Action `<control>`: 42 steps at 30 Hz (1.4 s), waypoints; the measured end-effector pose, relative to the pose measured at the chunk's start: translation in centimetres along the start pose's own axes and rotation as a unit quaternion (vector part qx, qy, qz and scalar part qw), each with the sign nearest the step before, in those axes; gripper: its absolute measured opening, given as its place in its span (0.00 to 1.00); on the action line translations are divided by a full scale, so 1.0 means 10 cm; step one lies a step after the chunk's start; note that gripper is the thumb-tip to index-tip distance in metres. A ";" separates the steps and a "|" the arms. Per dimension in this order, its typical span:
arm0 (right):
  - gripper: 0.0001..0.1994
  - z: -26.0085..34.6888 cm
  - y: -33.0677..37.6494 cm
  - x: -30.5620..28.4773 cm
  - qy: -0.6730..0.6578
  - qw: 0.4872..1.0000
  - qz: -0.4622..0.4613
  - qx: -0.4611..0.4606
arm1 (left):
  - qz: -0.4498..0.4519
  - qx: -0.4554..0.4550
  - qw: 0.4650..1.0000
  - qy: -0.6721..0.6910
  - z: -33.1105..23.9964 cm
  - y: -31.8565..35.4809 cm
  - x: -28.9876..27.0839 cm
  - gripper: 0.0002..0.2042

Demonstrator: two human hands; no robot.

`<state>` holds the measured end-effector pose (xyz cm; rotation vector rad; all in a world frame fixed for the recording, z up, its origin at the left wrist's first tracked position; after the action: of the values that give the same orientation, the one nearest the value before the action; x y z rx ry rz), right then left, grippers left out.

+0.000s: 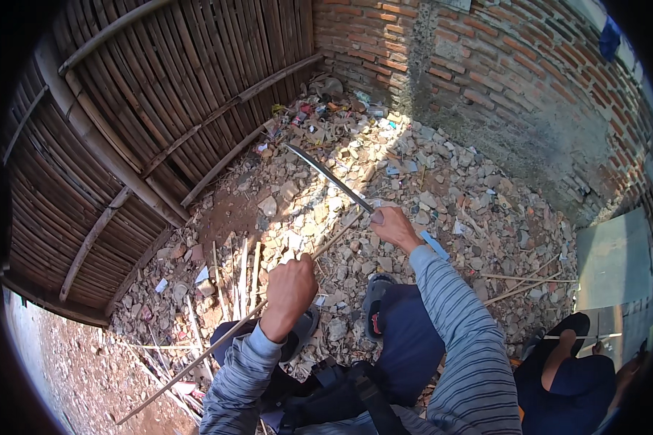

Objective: The person uses a large blade to shave and smooth a thin bamboo strip by hand, holding the strip against their body while drawing the blade along its length.

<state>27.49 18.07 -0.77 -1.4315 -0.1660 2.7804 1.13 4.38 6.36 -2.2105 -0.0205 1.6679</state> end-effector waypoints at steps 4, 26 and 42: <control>0.18 0.24 0.05 -0.01 -0.012 0.999 0.037 0.000 | -0.036 0.008 0.999 -0.004 0.05 -0.01 0.02 0.12; 0.22 -0.10 -0.09 -0.33 -0.097 0.987 -0.114 0.050 | -0.044 -0.062 0.975 0.207 0.51 -0.20 0.21 0.18; 0.28 0.94 0.33 -0.26 -0.036 0.990 0.000 -0.138 | 0.093 -0.185 0.887 0.413 0.48 -0.33 0.34 0.25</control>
<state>21.48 13.75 6.45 -1.3768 -0.5719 2.9001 -1.62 9.64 3.07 -3.1287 0.1061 0.6961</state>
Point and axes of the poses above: each hand's wrist, its own y-axis away from the middle knuckle, its own x-axis out of the palm, z = x × y, the point moved 5 cm from there along -y, towards the middle knuckle, and after that the axes turned 9 degrees about -z, right-handed, at the moved point
